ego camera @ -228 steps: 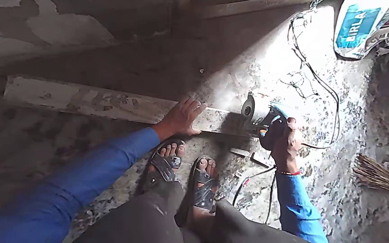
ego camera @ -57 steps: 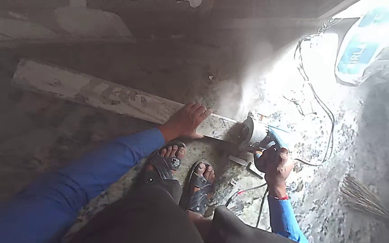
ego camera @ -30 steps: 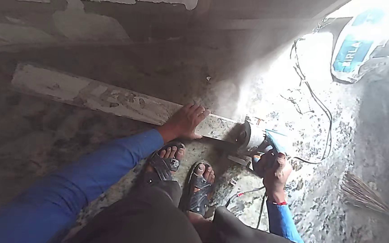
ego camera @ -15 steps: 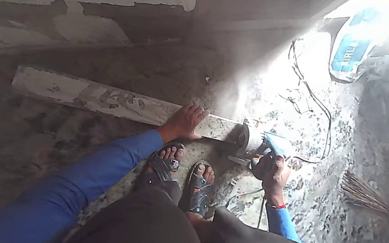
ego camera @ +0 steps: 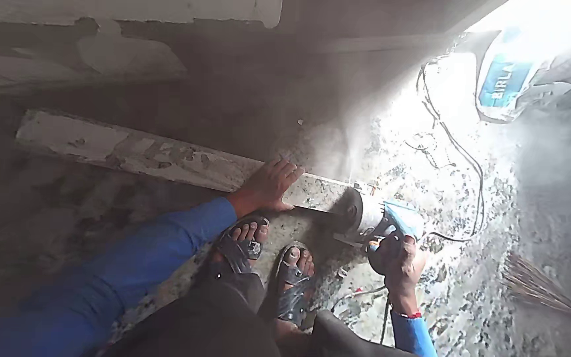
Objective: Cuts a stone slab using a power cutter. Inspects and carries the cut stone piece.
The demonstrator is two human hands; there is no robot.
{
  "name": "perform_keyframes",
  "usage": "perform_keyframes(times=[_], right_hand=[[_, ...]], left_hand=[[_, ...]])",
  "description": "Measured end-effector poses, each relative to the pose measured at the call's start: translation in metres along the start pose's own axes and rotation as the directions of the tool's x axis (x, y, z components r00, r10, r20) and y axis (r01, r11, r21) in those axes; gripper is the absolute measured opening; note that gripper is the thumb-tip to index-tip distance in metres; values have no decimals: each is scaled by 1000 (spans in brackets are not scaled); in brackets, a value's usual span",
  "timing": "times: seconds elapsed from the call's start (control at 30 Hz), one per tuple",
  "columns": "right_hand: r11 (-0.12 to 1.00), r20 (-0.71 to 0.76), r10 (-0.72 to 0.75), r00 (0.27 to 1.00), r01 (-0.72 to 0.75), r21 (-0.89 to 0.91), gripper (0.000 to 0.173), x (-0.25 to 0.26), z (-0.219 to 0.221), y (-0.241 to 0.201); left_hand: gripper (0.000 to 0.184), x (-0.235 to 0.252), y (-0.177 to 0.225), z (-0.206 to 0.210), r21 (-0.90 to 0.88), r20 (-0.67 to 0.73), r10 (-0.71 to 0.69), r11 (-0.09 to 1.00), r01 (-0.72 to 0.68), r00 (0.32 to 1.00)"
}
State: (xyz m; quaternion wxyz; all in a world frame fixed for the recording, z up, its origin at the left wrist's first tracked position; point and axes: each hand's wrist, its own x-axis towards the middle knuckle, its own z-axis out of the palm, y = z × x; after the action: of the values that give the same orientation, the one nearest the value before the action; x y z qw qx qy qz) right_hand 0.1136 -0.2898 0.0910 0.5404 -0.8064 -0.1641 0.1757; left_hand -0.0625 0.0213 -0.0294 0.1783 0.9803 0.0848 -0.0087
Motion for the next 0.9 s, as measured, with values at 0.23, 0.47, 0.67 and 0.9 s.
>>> perform_keyframes(times=[0.23,0.47,0.67,0.9], right_hand=[[1000,-10,-3,1000,3,-29,61,4,0,-2],[995,-45,-32,998,27,-97,60,22,8,-6],[995,-35,-51,998,48,-83,56,37,13,-3],[991,-33,-80,996,76,-106,60,55,20,-9]], left_hand=[[103,-1,3,-4,-17,-4,-11,1000,11,1000],[101,0,3,-9,-42,21,-12,999,13,1000],[102,0,3,-10,-46,31,5,999,-4,999],[101,0,0,-1,-40,-48,45,998,-47,998]])
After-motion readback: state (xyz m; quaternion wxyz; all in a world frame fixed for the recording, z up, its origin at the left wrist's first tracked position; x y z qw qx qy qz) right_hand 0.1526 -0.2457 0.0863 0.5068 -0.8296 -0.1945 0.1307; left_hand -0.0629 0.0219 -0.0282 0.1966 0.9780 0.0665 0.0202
